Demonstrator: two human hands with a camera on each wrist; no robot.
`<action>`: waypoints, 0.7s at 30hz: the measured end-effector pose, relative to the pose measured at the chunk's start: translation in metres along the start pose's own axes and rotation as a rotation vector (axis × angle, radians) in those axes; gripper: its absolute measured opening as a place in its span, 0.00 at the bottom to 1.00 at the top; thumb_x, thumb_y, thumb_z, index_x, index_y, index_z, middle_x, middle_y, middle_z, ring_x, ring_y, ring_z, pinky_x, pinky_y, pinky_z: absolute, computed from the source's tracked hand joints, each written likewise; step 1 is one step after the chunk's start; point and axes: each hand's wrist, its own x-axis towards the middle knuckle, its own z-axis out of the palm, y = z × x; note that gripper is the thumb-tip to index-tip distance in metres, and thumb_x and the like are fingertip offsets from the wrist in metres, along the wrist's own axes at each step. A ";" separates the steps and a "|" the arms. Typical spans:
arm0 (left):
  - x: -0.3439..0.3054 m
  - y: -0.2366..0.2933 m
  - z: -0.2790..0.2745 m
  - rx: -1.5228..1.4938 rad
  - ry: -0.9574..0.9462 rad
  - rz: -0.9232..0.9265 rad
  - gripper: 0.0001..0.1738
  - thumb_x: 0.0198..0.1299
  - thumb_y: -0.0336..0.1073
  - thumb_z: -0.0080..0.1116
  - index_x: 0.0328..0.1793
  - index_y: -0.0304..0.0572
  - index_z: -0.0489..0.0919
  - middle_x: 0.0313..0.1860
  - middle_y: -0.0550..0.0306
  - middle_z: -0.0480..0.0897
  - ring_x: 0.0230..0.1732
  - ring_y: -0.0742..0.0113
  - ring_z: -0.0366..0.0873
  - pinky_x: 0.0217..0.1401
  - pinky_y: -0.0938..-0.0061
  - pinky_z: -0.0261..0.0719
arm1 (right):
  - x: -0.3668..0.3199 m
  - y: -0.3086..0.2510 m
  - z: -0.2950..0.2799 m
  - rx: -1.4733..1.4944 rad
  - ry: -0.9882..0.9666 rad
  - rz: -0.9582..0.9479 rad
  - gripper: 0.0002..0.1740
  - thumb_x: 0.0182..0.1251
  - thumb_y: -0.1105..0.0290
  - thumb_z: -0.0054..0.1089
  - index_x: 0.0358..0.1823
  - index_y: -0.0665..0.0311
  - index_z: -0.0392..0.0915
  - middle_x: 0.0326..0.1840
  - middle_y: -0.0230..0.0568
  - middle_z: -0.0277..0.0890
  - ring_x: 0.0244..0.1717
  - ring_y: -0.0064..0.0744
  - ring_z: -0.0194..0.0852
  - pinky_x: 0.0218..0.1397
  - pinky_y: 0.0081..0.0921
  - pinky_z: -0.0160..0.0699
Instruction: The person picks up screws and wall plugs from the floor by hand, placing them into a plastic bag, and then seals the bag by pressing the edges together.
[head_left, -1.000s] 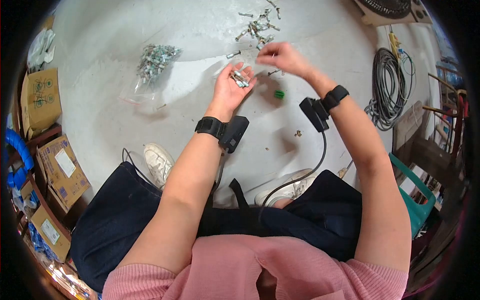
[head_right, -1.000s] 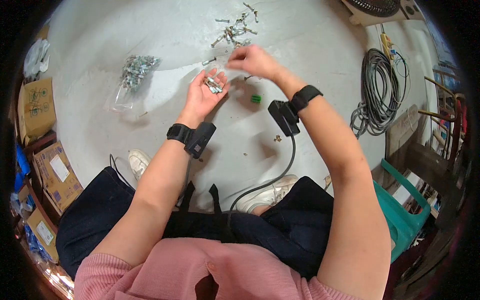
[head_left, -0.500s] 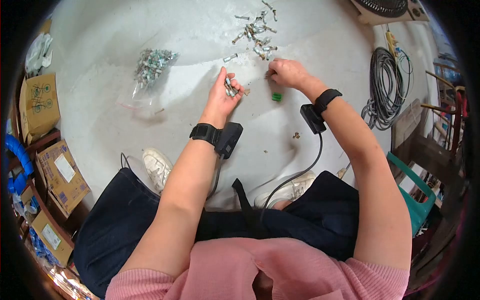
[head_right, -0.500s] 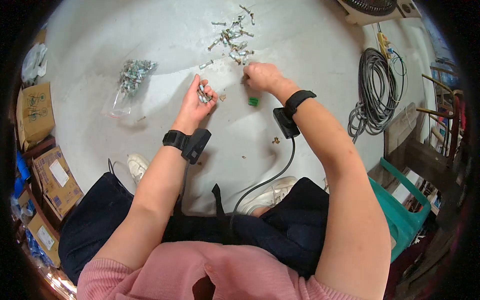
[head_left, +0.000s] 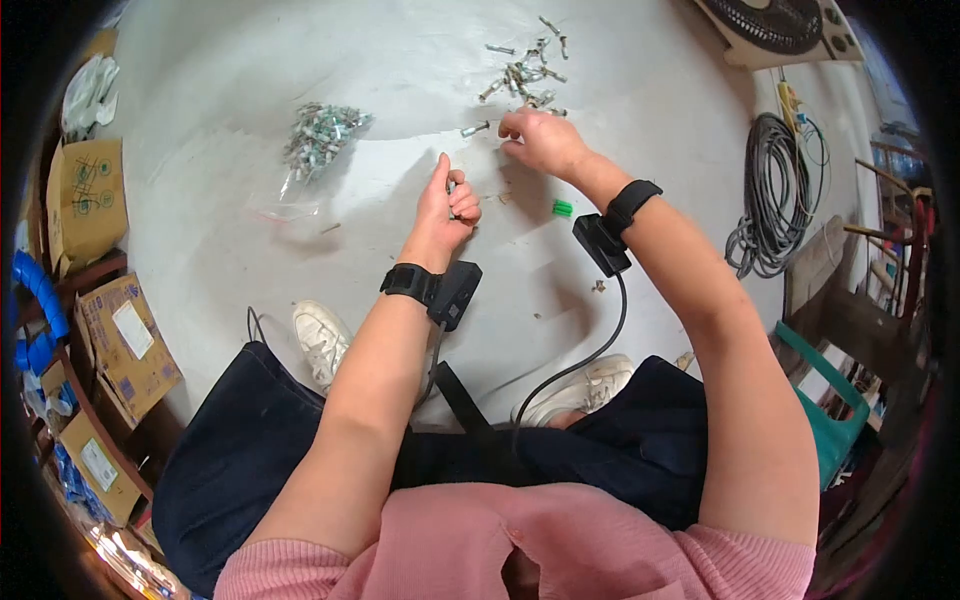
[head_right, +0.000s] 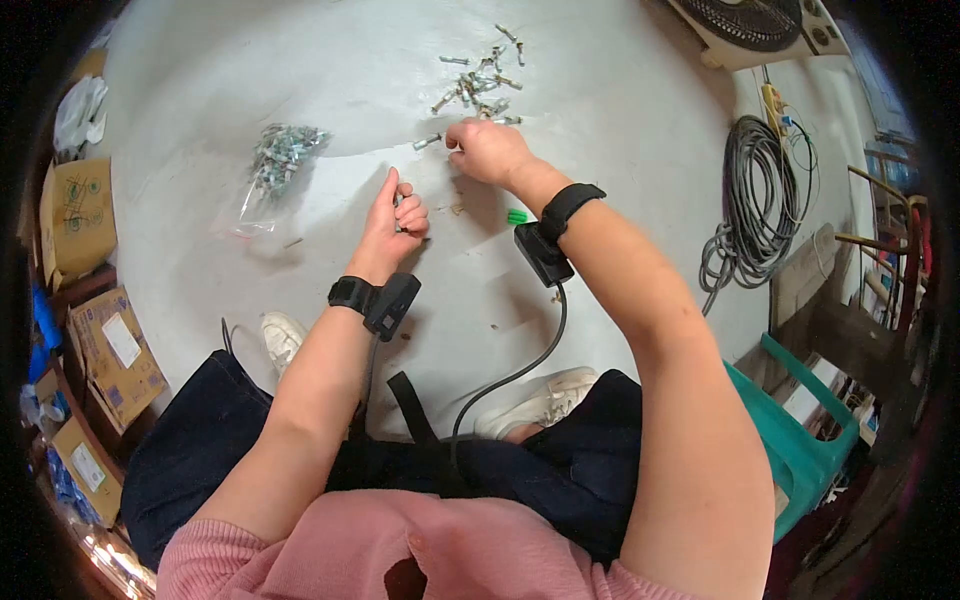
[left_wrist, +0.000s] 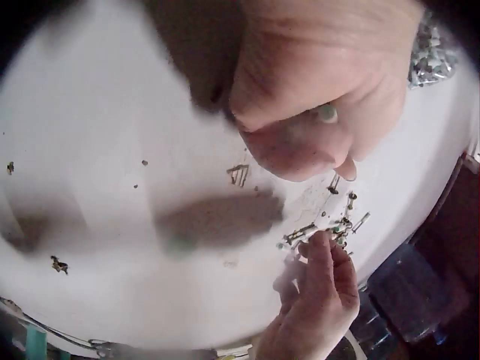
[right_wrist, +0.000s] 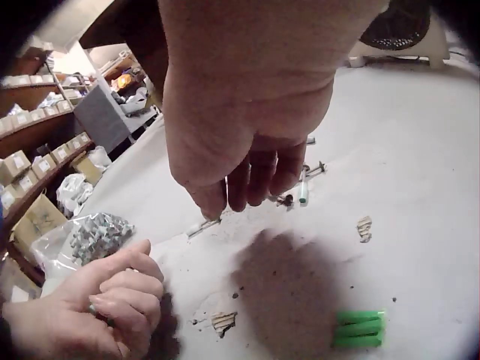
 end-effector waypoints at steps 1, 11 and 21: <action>0.000 0.002 -0.003 -0.002 0.003 0.009 0.21 0.57 0.56 0.49 0.25 0.50 0.65 0.10 0.69 0.54 0.12 0.79 0.49 0.16 0.85 0.44 | 0.003 -0.004 0.002 -0.035 0.042 -0.042 0.12 0.52 0.66 0.53 0.38 0.57 0.74 0.39 0.39 0.74 0.41 0.40 0.74 0.42 0.35 0.74; -0.007 0.019 -0.006 -0.133 0.023 0.131 0.21 0.59 0.53 0.46 0.27 0.43 0.69 0.19 0.59 0.70 0.21 0.67 0.66 0.30 0.72 0.72 | 0.044 -0.029 0.018 -0.254 -0.016 -0.136 0.11 0.52 0.70 0.53 0.39 0.59 0.72 0.43 0.42 0.70 0.44 0.42 0.73 0.41 0.35 0.75; -0.010 0.027 0.011 -0.206 0.055 0.141 0.16 0.61 0.47 0.46 0.32 0.42 0.70 0.26 0.57 0.72 0.30 0.63 0.70 0.44 0.66 0.73 | 0.029 -0.052 0.006 0.112 -0.076 -0.044 0.10 0.51 0.63 0.54 0.33 0.58 0.77 0.33 0.44 0.77 0.36 0.43 0.75 0.39 0.35 0.74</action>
